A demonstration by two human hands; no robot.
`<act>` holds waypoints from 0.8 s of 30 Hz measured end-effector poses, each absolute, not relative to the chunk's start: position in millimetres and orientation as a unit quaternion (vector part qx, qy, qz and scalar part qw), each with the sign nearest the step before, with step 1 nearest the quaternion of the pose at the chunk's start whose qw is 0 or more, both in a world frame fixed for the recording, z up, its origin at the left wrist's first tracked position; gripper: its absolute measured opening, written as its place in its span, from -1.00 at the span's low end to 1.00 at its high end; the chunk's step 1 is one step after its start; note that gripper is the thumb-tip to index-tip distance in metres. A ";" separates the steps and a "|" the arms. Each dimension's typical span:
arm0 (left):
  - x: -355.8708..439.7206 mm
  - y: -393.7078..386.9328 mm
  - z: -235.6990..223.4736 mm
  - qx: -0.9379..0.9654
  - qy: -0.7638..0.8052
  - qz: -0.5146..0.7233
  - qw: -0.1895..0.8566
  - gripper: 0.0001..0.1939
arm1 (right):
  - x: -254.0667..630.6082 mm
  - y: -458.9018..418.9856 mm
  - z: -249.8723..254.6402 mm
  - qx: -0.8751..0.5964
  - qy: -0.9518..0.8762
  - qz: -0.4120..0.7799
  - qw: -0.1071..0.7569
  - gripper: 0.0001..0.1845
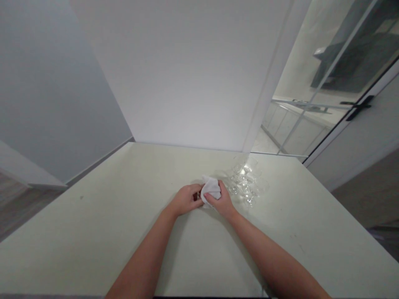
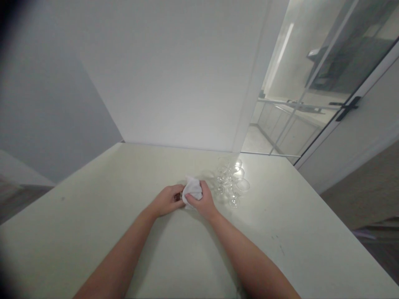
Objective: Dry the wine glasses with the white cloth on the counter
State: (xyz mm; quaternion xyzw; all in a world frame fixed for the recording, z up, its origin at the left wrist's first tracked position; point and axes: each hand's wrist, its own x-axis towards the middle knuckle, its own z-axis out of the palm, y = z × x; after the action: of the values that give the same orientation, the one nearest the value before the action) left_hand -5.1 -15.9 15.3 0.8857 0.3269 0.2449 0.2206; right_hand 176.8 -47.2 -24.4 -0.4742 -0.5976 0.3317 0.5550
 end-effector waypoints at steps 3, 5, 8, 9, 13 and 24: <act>-5.0 -15.8 14.8 0.887 0.331 0.243 0.212 -0.88 | 176.5 -48.7 -21.0 -0.472 -0.602 0.329 0.553 -0.60; -6.0 -16.3 16.0 0.887 0.336 0.247 0.199 -0.85 | 174.2 -49.7 -20.5 -0.474 -0.588 0.339 0.561 -0.61; -9.7 -17.4 19.3 0.882 0.325 0.294 0.175 -0.76 | 169.7 -49.7 -22.5 -0.473 -0.535 0.366 0.598 -0.62; -11.2 -17.7 20.2 0.876 0.317 0.322 0.168 -0.71 | 168.7 -49.2 -23.4 -0.471 -0.508 0.373 0.618 -0.62; -13.4 -16.8 17.8 0.845 0.331 0.389 0.157 -0.70 | 170.4 -47.0 -25.1 -0.474 -0.457 0.387 0.646 -0.59; -7.3 5.8 3.8 0.587 0.471 0.363 0.550 -0.38 | 171.8 -51.3 -25.2 -0.499 -0.588 0.351 0.531 -0.28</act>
State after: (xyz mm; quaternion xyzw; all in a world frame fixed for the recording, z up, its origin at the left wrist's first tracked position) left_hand -7.3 5.8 3.8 0.5873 0.4705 0.3626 0.5497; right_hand 171.8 -51.3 -25.2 -0.4987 -0.5881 0.3511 0.5312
